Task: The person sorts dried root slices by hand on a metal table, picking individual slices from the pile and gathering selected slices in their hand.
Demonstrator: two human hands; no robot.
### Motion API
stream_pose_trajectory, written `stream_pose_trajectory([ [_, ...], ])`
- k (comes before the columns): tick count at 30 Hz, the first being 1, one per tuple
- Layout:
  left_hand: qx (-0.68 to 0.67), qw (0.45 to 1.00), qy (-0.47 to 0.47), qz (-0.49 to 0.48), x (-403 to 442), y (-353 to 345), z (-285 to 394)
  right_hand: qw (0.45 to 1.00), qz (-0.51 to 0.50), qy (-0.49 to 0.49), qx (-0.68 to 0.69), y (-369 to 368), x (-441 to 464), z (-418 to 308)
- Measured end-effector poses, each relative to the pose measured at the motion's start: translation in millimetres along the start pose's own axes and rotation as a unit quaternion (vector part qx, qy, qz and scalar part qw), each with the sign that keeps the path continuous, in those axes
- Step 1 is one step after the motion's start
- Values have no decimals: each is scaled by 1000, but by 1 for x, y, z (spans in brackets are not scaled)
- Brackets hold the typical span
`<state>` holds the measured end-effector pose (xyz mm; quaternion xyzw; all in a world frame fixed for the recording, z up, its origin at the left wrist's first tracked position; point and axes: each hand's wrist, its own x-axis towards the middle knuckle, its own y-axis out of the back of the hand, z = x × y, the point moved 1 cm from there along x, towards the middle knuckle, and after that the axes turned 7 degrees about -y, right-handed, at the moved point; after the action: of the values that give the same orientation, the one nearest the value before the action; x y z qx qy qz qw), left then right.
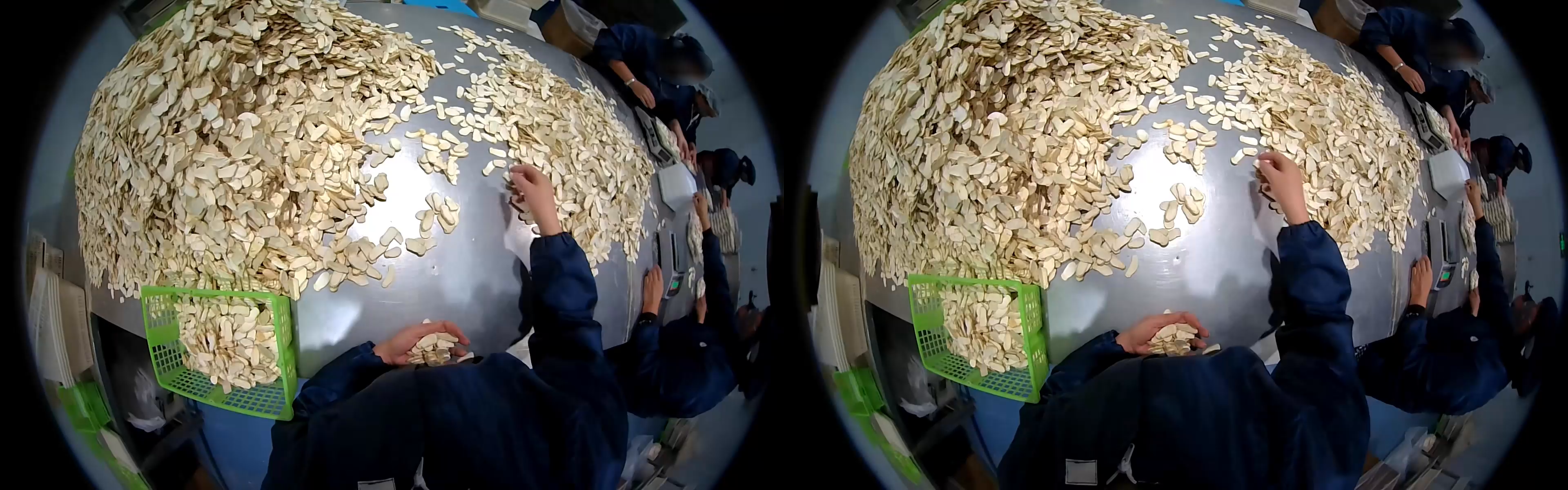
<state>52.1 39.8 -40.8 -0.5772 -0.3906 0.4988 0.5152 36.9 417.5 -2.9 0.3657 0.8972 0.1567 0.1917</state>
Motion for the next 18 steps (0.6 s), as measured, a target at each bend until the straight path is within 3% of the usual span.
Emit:
stream_pose_trajectory([
  [3, -11, 1000, 9, 11, 2, 3, -1, 998, -50, 25, -20, -41, -7, -40],
  [8, -13, 1000, -9, 20, 0, -3, -1, 922, 19, 185, -340, -101, -10, -63],
  [12, -8, 1000, -14, 23, -2, -1, -1, 921, 4, 246, -301, -98, 7, -46],
  [15, -20, 1000, -9, 12, 0, 0, -3, 978, -53, 79, -186, -66, 16, -36],
  [17, -26, 1000, 1, 8, 1, -1, -2, 983, -36, 44, -177, -46, 10, -38],
  [18, -24, 1000, 3, 7, 1, -2, -2, 950, 55, 130, -277, -41, 12, -30],
])
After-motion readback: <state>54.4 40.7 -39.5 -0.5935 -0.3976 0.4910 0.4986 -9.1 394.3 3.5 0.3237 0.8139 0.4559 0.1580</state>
